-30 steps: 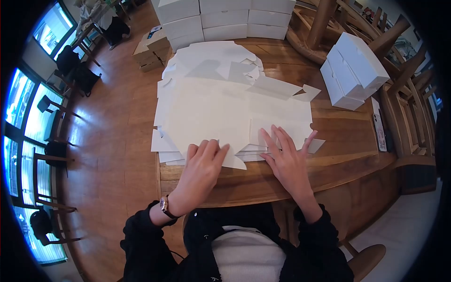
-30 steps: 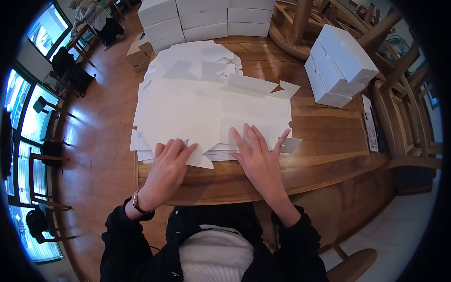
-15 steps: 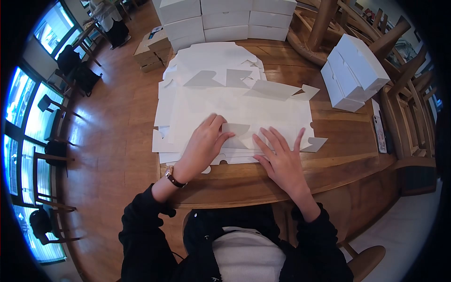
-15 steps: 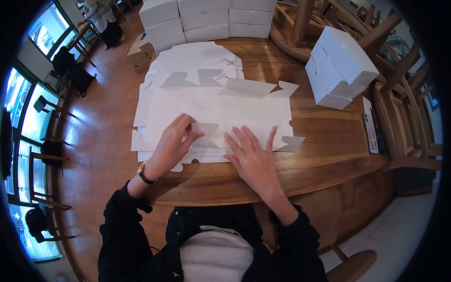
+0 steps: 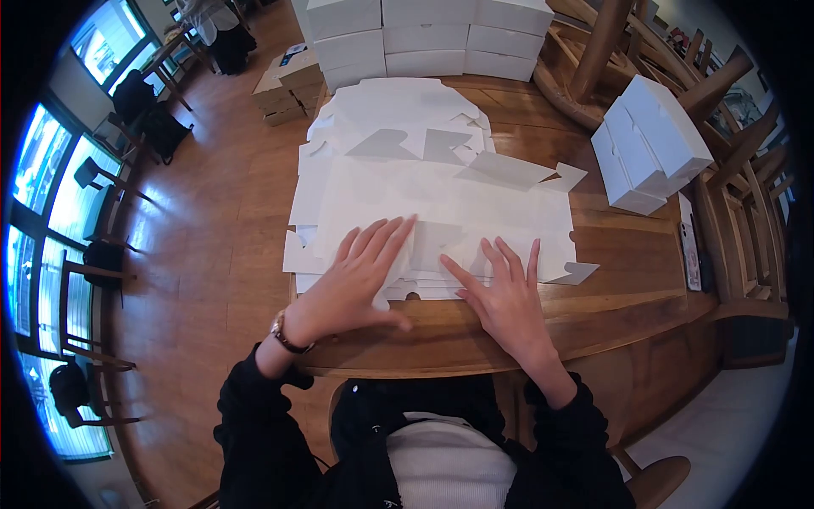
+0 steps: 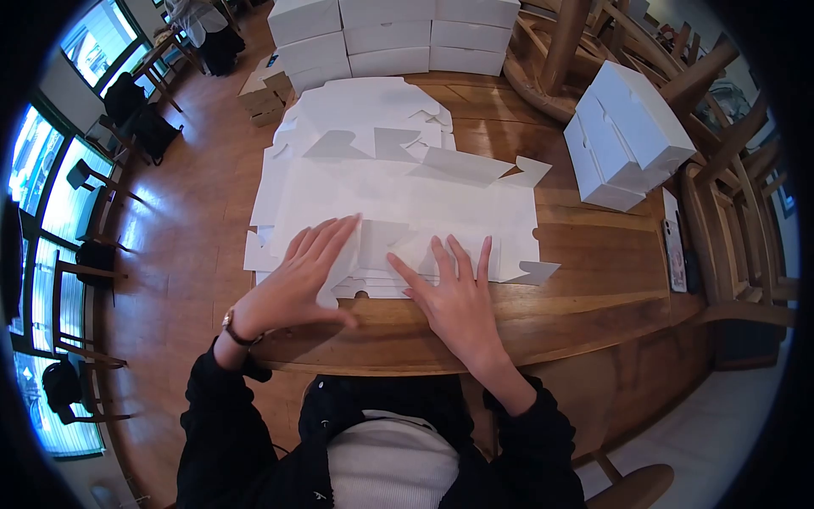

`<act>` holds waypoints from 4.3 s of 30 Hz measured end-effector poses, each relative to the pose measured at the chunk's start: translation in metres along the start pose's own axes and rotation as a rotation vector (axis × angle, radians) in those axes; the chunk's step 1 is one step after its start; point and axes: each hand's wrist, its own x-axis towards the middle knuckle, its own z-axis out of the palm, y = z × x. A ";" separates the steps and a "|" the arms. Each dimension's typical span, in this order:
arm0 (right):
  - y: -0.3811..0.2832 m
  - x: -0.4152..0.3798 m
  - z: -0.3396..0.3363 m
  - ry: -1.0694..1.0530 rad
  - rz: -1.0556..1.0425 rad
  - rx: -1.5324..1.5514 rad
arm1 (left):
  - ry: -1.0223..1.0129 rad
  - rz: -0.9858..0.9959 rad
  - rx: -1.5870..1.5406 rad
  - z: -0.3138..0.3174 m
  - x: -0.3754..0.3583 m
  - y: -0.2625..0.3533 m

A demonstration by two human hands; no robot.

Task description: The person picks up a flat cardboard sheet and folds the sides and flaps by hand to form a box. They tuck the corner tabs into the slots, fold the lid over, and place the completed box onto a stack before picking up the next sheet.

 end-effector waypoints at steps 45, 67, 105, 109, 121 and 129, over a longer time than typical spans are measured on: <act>-0.003 0.012 0.008 0.159 0.048 -0.052 | 0.511 -0.219 -0.515 0.020 0.030 -0.080; 0.005 -0.004 -0.024 0.101 -0.150 0.121 | 0.623 -0.501 -0.879 0.004 -0.013 -0.058; 0.071 0.164 -0.160 0.245 -0.524 0.455 | 0.443 0.197 -0.252 -0.143 0.067 0.013; 0.079 0.157 -0.155 0.323 -0.567 0.465 | 0.341 0.111 -0.602 -0.142 0.065 0.009; 0.080 0.145 -0.141 0.419 -0.571 0.508 | -0.221 -0.069 -1.080 -0.156 0.059 -0.008; 0.075 0.145 -0.130 0.332 -0.587 0.541 | -0.365 -0.003 -0.877 -0.132 0.057 0.011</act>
